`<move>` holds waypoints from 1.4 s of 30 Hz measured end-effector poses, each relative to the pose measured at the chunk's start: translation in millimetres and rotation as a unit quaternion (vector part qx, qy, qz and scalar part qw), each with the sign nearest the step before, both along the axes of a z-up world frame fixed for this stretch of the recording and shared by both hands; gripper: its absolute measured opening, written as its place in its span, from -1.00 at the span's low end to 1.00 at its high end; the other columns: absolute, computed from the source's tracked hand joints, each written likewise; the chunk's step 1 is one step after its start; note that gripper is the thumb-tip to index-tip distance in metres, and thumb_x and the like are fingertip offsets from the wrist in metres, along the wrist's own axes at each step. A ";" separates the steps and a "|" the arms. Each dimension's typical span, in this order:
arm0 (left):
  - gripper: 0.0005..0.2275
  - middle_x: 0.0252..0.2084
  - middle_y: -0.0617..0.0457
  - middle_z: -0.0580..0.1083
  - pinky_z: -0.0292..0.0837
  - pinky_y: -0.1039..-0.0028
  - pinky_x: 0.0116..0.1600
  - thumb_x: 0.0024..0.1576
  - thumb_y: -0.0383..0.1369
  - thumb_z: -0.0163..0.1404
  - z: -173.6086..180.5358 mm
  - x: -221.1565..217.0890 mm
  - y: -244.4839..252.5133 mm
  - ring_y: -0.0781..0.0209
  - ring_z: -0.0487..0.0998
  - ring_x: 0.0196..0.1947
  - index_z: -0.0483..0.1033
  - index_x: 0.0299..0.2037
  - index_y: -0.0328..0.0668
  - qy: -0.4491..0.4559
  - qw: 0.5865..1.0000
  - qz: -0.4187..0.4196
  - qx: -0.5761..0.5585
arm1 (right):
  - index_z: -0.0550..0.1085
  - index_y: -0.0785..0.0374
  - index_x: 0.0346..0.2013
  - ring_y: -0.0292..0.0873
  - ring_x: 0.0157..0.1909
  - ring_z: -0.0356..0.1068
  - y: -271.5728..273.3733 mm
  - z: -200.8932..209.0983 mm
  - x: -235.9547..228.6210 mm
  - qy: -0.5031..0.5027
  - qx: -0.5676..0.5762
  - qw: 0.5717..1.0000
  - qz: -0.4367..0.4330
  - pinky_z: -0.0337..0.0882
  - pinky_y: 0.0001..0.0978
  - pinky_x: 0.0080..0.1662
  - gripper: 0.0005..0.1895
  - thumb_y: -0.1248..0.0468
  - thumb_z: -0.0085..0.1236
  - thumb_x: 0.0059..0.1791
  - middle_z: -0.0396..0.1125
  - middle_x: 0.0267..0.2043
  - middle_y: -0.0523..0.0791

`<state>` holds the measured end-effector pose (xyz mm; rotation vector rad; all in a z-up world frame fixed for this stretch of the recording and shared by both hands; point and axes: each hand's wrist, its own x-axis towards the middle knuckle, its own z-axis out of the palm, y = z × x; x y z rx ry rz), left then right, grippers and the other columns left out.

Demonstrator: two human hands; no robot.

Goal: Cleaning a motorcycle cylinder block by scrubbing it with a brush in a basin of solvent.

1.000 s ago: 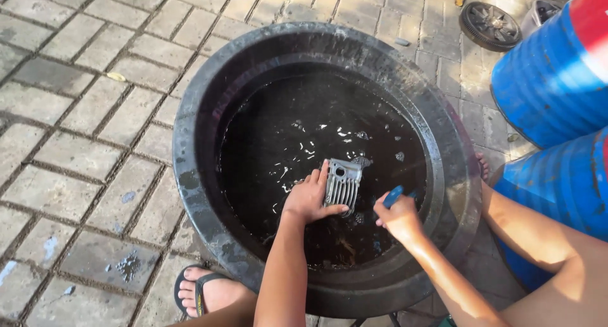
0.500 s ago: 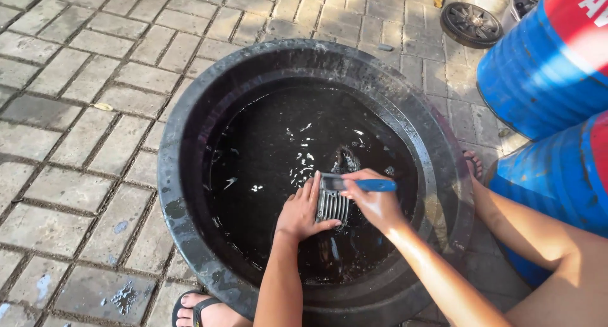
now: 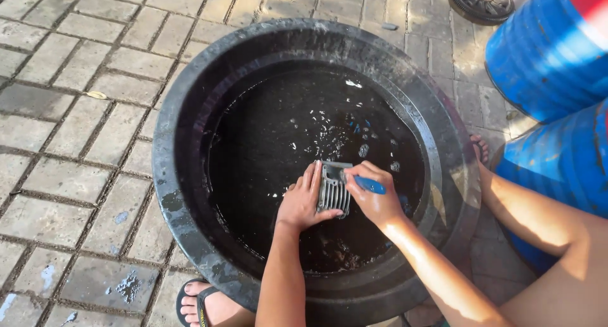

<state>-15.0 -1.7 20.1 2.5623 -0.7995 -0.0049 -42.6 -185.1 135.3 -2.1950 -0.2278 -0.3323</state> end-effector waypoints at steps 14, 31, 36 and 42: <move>0.15 0.41 -0.21 0.12 0.54 0.11 0.03 -0.09 0.47 -0.15 -8.9 2.2 -4.5 -0.13 0.45 0.18 -0.29 0.54 -0.21 -0.036 0.999 0.007 -0.024 | 0.61 0.16 -0.36 -0.06 -0.46 0.46 6.5 8.7 1.4 0.015 -0.017 0.999 0.032 0.45 -0.27 -0.34 -0.95 0.36 0.23 -0.06 0.41 -0.49 -0.03; -0.19 0.28 -0.05 0.20 0.50 0.14 -0.02 -0.15 0.37 0.07 28.5 7.3 -21.0 -0.08 0.51 0.10 0.17 0.25 0.21 -0.018 0.999 0.032 0.034 | 0.69 0.12 -0.22 0.02 0.07 0.56 -114.9 -96.7 -26.1 0.445 -0.165 0.856 -0.206 0.54 -0.09 0.11 -0.64 -0.02 0.20 -0.12 0.60 -0.16 -0.01; -0.02 0.04 -0.10 0.27 0.55 0.05 -0.13 -0.49 0.27 0.34 24.9 6.3 -37.5 -0.22 0.55 -0.07 0.23 0.13 -0.01 0.038 0.982 0.059 0.176 | 0.66 0.32 -0.19 0.16 -0.04 0.58 -90.6 -48.7 -29.6 0.396 -0.168 0.886 -0.176 0.58 0.00 0.01 -0.62 0.06 0.14 -0.02 0.57 -0.24 0.10; -0.01 0.12 -0.14 0.28 0.56 0.01 0.00 -0.41 0.26 0.33 66.2 -10.1 -40.1 -0.27 0.56 0.01 0.11 0.18 0.04 0.180 0.968 0.090 0.150 | 0.62 0.48 -0.23 -0.04 -0.53 0.54 -93.3 -18.2 -18.2 0.357 0.168 0.894 -0.210 0.58 -0.20 -0.24 -0.65 0.19 0.13 -0.03 0.50 -0.56 0.13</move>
